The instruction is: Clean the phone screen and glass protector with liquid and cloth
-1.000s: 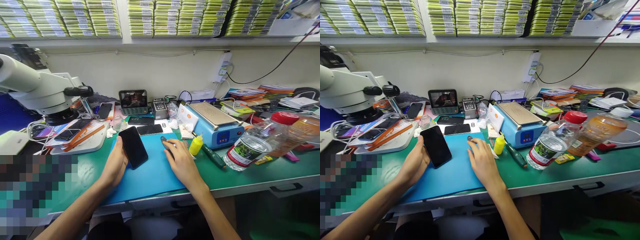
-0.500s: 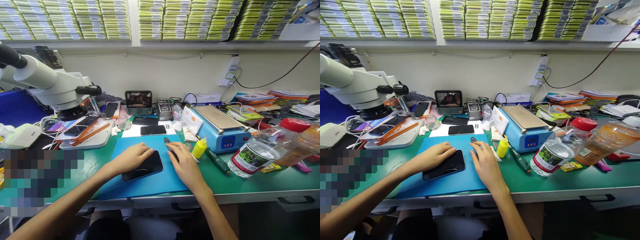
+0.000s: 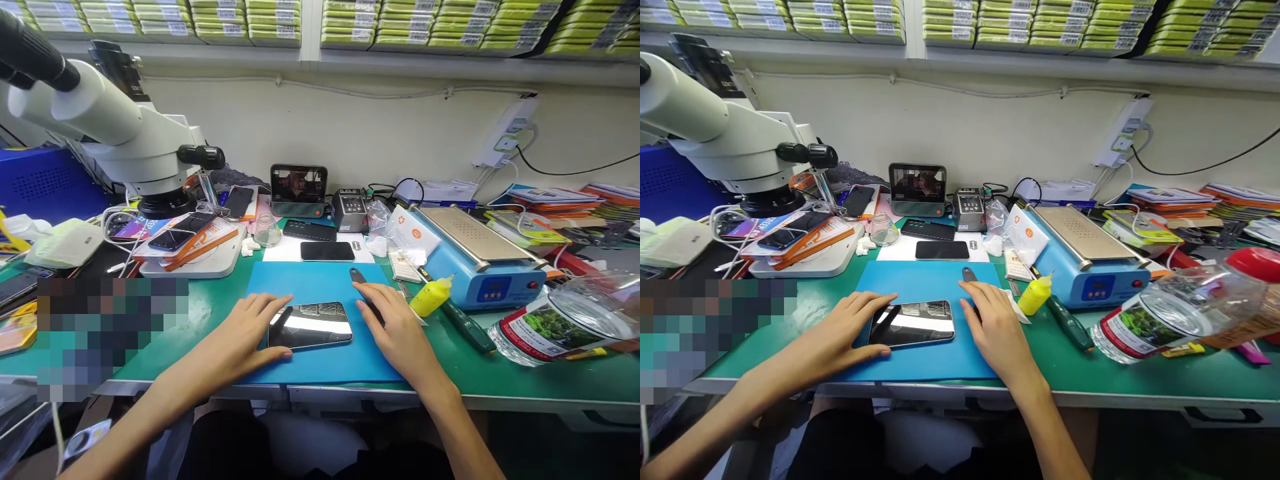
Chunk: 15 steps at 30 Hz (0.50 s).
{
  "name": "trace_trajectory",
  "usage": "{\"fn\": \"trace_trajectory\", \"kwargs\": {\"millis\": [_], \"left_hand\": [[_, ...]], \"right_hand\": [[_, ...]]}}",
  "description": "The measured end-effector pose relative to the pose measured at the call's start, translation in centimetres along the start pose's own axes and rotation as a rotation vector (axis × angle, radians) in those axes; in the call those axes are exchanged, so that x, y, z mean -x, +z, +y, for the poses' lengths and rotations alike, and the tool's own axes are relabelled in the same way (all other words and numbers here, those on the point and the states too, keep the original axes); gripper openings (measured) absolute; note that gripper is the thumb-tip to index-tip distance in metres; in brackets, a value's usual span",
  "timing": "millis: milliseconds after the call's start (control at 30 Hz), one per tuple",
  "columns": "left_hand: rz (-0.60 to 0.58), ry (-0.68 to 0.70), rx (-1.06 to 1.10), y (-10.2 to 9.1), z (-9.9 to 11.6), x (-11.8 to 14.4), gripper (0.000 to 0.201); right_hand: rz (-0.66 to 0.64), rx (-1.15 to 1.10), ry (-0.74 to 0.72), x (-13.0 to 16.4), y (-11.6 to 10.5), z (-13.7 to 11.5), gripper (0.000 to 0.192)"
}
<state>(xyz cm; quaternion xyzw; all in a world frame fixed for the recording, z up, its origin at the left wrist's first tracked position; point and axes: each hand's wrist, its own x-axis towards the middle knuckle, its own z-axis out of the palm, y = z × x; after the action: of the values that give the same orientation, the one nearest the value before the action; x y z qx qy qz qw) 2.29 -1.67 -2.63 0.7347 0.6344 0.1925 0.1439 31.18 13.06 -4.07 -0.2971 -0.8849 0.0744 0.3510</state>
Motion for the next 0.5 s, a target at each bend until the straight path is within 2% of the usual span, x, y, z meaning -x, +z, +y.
{"fn": "trace_trajectory", "kwargs": {"millis": [67, 133, 267, 400, 500], "left_hand": [[0.066, 0.023, 0.060, 0.6, -0.7, 0.9, 0.080], [0.109, 0.015, 0.142, 1.0, -1.3, 1.5, 0.089], [0.109, 0.002, 0.220, 1.2, -1.9, 2.4, 0.097], [0.111, -0.006, 0.178, 0.8, -1.8, 2.7, 0.087], [0.112, 0.005, 0.158, 0.7, -1.4, 2.6, 0.081]], "right_hand": [[-0.004, -0.004, -0.046, -0.3, -0.2, -0.7, 0.029], [-0.020, -0.020, -0.102, -0.6, -0.3, -2.1, 0.026], [-0.152, -0.083, -0.222, -1.3, 0.5, -7.1, 0.022], [-0.184, 0.035, -0.307, -2.0, 2.5, -11.7, 0.022], [-0.188, 0.141, -0.340, -2.1, 3.7, -12.9, 0.025]]}}
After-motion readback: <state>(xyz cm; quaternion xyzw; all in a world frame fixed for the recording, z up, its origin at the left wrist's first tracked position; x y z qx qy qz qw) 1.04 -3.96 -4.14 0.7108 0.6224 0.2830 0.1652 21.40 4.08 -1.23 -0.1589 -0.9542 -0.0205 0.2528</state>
